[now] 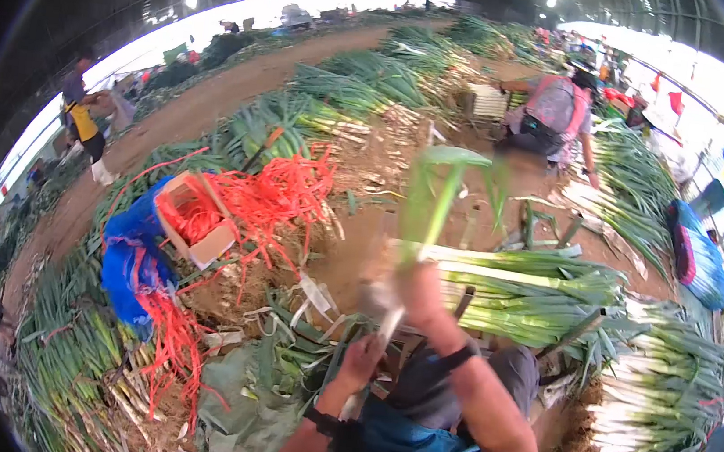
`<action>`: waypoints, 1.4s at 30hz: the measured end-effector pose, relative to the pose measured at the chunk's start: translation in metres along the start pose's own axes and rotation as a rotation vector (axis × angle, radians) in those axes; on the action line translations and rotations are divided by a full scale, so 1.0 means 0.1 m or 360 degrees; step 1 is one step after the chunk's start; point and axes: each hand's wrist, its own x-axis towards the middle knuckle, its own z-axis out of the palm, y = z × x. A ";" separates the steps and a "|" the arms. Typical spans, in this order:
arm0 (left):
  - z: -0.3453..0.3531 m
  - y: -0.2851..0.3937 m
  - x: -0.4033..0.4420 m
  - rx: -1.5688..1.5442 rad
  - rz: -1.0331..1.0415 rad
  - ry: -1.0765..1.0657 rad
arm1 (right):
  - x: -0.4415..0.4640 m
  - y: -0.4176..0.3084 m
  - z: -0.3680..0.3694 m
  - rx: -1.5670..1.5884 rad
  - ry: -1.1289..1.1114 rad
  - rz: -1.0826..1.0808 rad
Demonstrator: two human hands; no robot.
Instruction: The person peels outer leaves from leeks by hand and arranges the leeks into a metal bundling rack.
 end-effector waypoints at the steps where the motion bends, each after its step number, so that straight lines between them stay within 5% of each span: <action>1: 0.00 0.16 0.03 -0.0154 -0.0284 -0.0097 | -0.10 -0.46 -0.08 0.0320 -0.0028 -0.0110; 2: 0.02 -0.11 0.09 0.0145 0.0186 -0.0087 | -0.12 -0.88 -0.05 0.0561 0.0291 -0.0224; 3: 0.03 -0.37 0.13 0.0456 0.0648 0.0020 | -0.12 -1.29 -0.19 0.0238 -0.0119 -0.0191; 4: 0.03 -0.24 0.12 0.0277 0.0314 -0.0073 | -0.12 -1.58 -0.27 0.0494 0.0049 -0.0324; 6: 0.02 0.08 0.09 -0.0067 -0.0385 -0.0134 | -0.13 -1.90 -0.22 0.0485 -0.0466 -0.0297; 8: -0.08 0.08 -0.04 0.0131 -0.0126 -0.0114 | -0.17 -1.96 -0.41 0.0715 -0.0767 -0.0504; 9: 0.06 0.08 -0.04 0.0435 0.0085 0.0468 | -0.07 -1.83 -0.93 0.0725 -0.0981 -0.0393; 10: 0.36 0.08 -0.05 0.0728 0.0285 0.1059 | -0.08 -1.46 -0.80 0.0749 -0.0791 -0.0472; 12: -0.24 0.26 -0.30 -0.0530 -0.0164 -0.0034 | -0.15 -0.73 -0.85 0.0700 -0.0580 -0.0122; 14: -0.29 0.29 -0.36 -0.0404 -0.0144 -0.0010 | -0.17 -0.02 -0.95 0.1027 0.0058 0.0416; 16: -0.23 0.32 -0.37 -0.0237 0.0019 0.0114 | -0.27 0.25 -1.36 0.1609 -0.0199 0.0867; 18: -0.12 0.39 -0.35 -0.0036 0.0249 0.0197 | -0.44 0.34 -1.30 0.2033 -0.0151 0.0965; 20: -0.03 0.47 -0.33 0.0200 0.0539 0.0283 | -0.49 0.30 -1.24 0.2177 -0.0210 0.0627; 25: 0.08 0.72 -0.21 0.0346 0.0592 0.0313 | -0.52 0.15 -1.31 0.2426 -0.0374 0.0781; 28: 0.09 0.84 0.10 0.0263 0.0563 0.0222 | -0.54 0.10 -0.97 0.2261 -0.0550 0.0535; 42: 0.08 1.03 0.06 -0.0218 0.0100 0.0019 | -0.72 0.12 -0.92 0.2465 -0.0496 0.0693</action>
